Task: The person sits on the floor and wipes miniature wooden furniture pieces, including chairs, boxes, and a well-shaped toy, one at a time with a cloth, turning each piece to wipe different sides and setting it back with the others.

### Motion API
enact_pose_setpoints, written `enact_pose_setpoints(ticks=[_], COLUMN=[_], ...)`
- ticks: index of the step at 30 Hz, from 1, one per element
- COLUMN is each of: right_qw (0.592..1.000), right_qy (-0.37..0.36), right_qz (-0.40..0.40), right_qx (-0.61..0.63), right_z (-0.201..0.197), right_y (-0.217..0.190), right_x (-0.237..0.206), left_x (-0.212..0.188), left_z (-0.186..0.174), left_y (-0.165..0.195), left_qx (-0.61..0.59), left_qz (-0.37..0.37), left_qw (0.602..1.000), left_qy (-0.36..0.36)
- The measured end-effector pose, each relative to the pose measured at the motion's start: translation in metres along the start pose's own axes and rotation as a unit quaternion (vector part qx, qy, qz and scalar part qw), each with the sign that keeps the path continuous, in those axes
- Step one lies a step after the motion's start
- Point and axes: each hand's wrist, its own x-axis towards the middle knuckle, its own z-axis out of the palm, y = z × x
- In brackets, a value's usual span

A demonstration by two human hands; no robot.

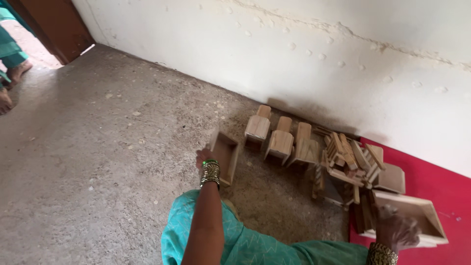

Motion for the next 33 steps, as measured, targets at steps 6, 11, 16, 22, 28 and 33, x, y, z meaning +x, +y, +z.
enact_pose_setpoints(ticks=[6,11,16,22,28,33], right_qw=[1.000,0.999,0.998,0.991,0.917,0.798], right_qy=[-0.029,-0.036,-0.051,-0.092,-0.279,-0.453], right_qz=[-0.002,-0.010,-0.016,-0.021,-0.016,-0.004], right_qx=[-0.003,0.008,0.023,0.096,0.284,0.398], right_z=[0.007,0.008,-0.033,-0.042,-0.010,-0.008], right_y=[-0.004,-0.004,-0.008,0.002,0.025,0.018], right_x=[-0.002,0.006,0.029,0.022,0.044,0.053], left_x=[0.000,0.004,-0.002,-0.062,-0.131,-0.139], left_z=[0.000,0.006,0.011,0.022,0.043,0.049], left_y=[0.007,0.002,0.014,0.050,0.059,0.047], left_qx=[-0.014,0.052,0.031,-0.215,-0.407,-0.308], left_qz=[-0.079,-0.065,0.069,0.503,0.664,0.770], left_qw=[0.993,0.986,0.995,0.837,0.569,0.536], left_qy=[-0.090,-0.145,-0.061,-0.021,-0.263,-0.159])
